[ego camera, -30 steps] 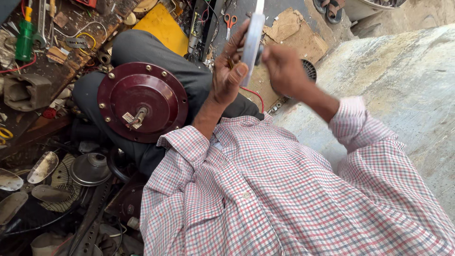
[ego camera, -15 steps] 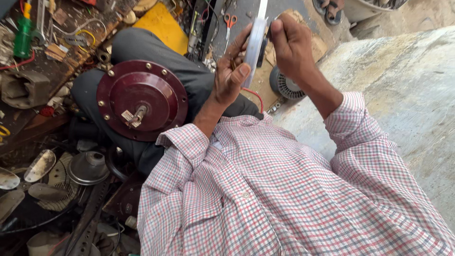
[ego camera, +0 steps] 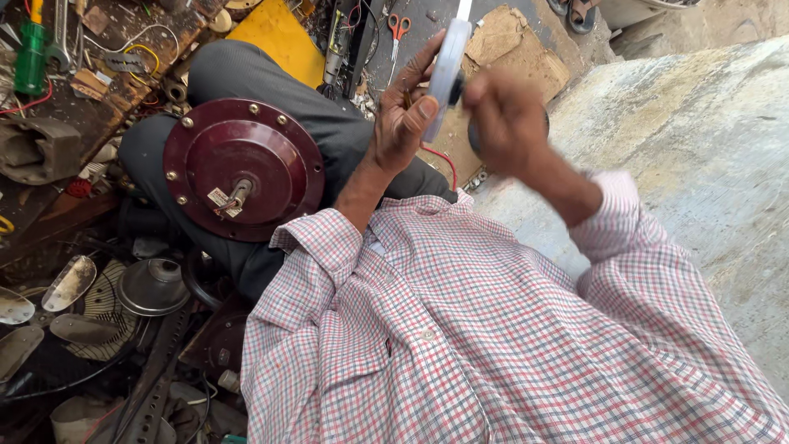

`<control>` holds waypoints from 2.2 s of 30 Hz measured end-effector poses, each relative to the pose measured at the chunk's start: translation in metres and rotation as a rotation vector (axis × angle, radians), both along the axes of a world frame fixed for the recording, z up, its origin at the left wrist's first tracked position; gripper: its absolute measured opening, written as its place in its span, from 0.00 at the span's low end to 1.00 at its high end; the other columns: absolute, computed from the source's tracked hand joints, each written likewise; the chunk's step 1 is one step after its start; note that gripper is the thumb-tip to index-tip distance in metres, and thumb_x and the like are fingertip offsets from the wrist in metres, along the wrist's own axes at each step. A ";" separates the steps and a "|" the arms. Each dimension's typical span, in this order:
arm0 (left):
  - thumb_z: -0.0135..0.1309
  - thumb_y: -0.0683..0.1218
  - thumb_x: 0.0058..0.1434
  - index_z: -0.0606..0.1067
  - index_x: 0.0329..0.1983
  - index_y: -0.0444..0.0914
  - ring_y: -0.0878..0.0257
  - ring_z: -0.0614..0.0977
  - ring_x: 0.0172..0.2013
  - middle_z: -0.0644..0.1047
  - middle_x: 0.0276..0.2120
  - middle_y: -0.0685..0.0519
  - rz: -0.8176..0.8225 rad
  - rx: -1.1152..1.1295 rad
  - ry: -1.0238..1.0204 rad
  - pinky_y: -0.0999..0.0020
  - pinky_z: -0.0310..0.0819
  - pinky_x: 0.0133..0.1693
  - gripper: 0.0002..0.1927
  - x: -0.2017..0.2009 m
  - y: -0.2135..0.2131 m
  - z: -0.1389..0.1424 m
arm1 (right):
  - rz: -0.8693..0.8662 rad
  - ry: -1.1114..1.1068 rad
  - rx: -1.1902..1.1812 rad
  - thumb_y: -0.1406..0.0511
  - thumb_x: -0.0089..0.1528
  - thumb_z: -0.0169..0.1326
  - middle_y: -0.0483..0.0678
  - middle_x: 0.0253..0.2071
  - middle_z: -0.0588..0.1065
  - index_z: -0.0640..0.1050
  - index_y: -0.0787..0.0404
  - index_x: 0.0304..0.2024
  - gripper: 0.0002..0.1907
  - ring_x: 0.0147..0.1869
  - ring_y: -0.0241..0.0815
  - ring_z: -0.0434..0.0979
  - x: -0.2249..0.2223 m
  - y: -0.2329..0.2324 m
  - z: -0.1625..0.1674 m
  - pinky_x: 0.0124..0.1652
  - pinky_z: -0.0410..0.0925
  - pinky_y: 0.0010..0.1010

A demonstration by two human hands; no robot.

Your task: The person sits on the floor and uses a screwdriver to scrape and clean the surface of a white plastic fan component. They repeatedly rotate the part and work along its edges and sides.

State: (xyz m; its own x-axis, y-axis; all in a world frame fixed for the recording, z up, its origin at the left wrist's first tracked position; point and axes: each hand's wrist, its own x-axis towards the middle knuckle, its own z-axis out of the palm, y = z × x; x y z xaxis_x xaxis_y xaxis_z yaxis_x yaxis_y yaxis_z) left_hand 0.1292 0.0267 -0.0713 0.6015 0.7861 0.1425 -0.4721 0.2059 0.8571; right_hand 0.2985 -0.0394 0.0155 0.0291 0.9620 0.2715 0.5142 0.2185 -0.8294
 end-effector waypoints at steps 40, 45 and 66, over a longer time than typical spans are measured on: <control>0.55 0.68 0.67 0.61 0.79 0.39 0.66 0.79 0.53 0.77 0.58 0.49 0.005 0.019 0.027 0.70 0.77 0.56 0.45 -0.001 -0.003 0.002 | -0.112 -0.019 -0.172 0.55 0.79 0.42 0.41 0.26 0.69 0.72 0.62 0.34 0.24 0.29 0.32 0.69 0.003 0.001 0.000 0.30 0.63 0.29; 0.56 0.68 0.68 0.61 0.77 0.40 0.64 0.79 0.57 0.76 0.59 0.49 0.050 0.032 -0.019 0.68 0.74 0.61 0.44 -0.005 -0.002 0.003 | -0.135 0.241 -0.287 0.55 0.78 0.45 0.40 0.26 0.67 0.72 0.62 0.35 0.22 0.29 0.32 0.62 0.021 0.036 -0.035 0.29 0.58 0.28; 0.54 0.68 0.66 0.61 0.78 0.44 0.66 0.81 0.46 0.78 0.53 0.50 0.048 0.018 0.060 0.67 0.81 0.50 0.44 -0.007 -0.002 0.004 | -0.075 0.245 -0.291 0.51 0.78 0.44 0.39 0.26 0.66 0.71 0.59 0.33 0.24 0.28 0.32 0.63 0.017 0.036 -0.046 0.27 0.59 0.28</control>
State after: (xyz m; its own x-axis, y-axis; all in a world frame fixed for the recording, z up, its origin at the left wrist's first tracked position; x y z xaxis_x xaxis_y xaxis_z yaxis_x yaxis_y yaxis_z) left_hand 0.1217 0.0249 -0.0675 0.5709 0.8119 0.1219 -0.4286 0.1681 0.8877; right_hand 0.3151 -0.0029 -0.0301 0.1322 0.9906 -0.0359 0.2988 -0.0744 -0.9514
